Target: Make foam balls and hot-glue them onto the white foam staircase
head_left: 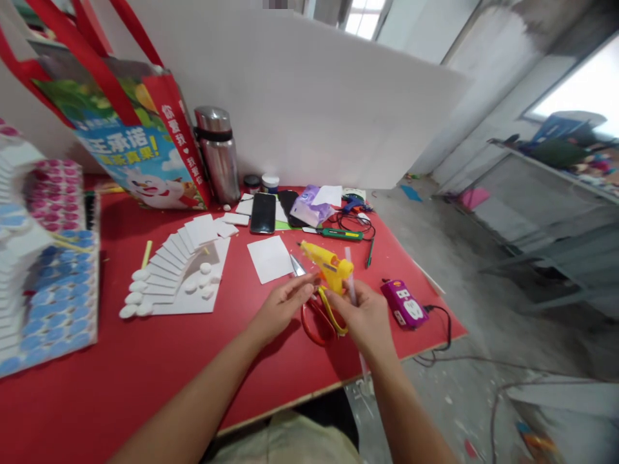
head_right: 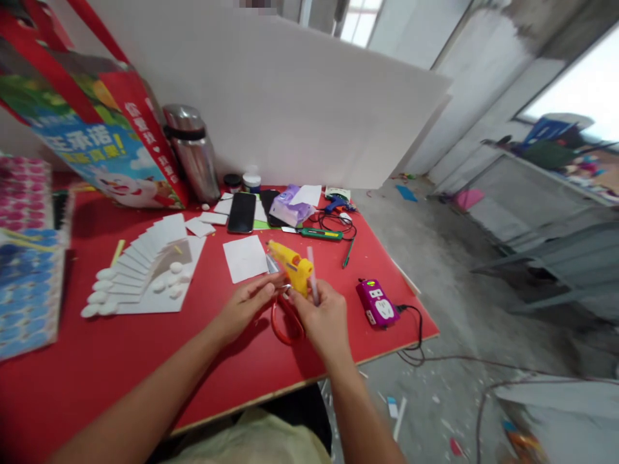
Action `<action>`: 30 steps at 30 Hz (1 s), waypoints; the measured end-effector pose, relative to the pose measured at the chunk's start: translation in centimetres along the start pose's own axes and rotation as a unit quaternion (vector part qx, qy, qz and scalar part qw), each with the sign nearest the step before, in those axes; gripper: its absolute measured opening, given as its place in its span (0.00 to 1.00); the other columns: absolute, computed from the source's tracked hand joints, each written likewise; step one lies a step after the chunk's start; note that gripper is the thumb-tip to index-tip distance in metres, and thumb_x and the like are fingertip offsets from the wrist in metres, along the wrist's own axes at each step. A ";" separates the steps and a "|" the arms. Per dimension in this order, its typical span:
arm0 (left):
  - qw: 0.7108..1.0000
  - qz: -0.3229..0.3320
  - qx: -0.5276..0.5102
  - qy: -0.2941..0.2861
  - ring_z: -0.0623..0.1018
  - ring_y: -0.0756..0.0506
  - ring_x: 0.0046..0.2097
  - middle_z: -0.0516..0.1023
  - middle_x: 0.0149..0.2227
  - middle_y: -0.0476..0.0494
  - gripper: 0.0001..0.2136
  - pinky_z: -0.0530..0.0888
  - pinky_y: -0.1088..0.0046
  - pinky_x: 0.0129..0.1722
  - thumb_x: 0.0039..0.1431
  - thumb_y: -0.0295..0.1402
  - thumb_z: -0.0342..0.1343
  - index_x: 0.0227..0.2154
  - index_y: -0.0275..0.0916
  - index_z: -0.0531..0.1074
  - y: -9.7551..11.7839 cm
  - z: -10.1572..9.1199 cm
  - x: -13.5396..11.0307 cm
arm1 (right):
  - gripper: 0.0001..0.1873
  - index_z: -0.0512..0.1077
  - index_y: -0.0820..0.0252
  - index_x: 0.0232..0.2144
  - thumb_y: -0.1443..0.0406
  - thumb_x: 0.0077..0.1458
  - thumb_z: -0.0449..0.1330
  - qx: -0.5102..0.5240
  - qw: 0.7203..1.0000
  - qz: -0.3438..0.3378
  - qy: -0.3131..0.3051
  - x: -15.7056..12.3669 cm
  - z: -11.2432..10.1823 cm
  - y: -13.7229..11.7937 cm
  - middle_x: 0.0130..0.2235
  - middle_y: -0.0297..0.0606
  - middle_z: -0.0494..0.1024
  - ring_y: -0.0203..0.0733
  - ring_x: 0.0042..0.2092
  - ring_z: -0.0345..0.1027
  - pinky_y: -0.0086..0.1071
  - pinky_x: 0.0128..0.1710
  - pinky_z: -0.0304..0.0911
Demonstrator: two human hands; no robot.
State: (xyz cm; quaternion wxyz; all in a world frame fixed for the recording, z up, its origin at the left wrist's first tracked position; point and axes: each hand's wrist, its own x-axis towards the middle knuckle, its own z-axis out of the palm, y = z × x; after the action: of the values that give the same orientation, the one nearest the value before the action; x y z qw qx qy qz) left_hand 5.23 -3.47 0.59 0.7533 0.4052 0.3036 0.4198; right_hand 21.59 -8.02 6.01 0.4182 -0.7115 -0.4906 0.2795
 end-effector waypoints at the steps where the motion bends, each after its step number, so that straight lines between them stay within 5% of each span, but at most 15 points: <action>1: 1.000 -0.008 -0.030 0.004 0.79 0.40 0.57 0.82 0.52 0.35 0.21 0.71 0.65 0.58 0.59 0.43 0.67 0.52 0.39 0.79 0.0 0.1 0.1 | 0.19 0.67 0.58 0.23 0.52 0.50 0.68 0.016 1.000 0.001 -0.024 -0.3 0.6 -0.5 0.21 0.27 0.60 0.34 0.24 0.52 0.28 0.23 0.50; 5: 0.988 -0.008 -0.154 0.009 0.83 0.42 0.47 0.84 0.45 0.38 0.18 0.76 0.65 0.51 0.55 0.39 0.71 0.46 0.36 0.79 -0.2 -0.2 0.5 | 0.19 0.65 0.57 0.23 0.54 0.55 0.66 0.032 0.994 -0.007 -0.108 -0.9 2.8 -1.0 0.20 0.26 0.59 0.34 0.24 0.51 0.29 0.24 0.49; 9: 0.977 -0.001 -0.207 0.041 0.84 0.44 0.42 0.85 0.40 0.40 0.15 0.78 0.66 0.49 0.53 0.36 0.72 0.40 0.34 0.79 0.6 -1.2 0.6 | 0.15 0.74 0.57 0.44 0.53 0.63 0.59 0.016 0.988 -0.037 -0.149 -0.5 2.4 -0.9 0.28 0.33 0.76 0.40 0.28 0.66 0.31 0.28 0.61; 13: 0.974 -0.027 -0.217 0.052 0.84 0.42 0.38 0.84 0.36 0.38 0.14 0.81 0.63 0.46 0.56 0.38 0.70 0.37 0.32 0.77 1.4 -2.0 0.7 | 0.18 0.78 0.58 0.46 0.56 0.70 0.51 -0.140 0.972 -0.174 -0.075 0.0 -0.6 -2.0 0.38 0.42 0.82 0.46 0.38 0.76 0.34 0.38 0.66; 18: 0.971 -0.046 -0.229 0.054 0.85 0.44 0.38 0.84 0.37 0.38 0.15 0.82 0.66 0.45 0.56 0.39 0.70 0.37 0.32 0.76 1.4 -2.2 0.7 | 0.16 0.81 0.58 0.48 0.61 0.69 0.55 -0.291 0.909 -0.300 -0.003 -0.4 -3.4 -3.4 0.39 0.42 0.83 0.44 0.34 0.77 0.33 0.34 0.64; 30: 0.983 -0.024 -0.178 0.042 0.84 0.43 0.35 0.84 0.36 0.38 0.15 0.79 0.70 0.37 0.54 0.37 0.71 0.40 0.32 0.78 1.6 -2.3 0.4 | 0.16 0.82 0.58 0.45 0.63 0.70 0.54 -0.325 0.885 -0.333 -0.010 -0.5 -3.9 -3.9 0.35 0.40 0.81 0.40 0.30 0.74 0.32 0.30 0.61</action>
State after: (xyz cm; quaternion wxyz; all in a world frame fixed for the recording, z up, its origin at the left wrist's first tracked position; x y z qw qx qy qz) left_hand 2.96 -1.79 0.81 0.8099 0.2394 0.2645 0.4656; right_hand 22.76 -9.10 11.35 0.2272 -0.5992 -0.7664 -0.0441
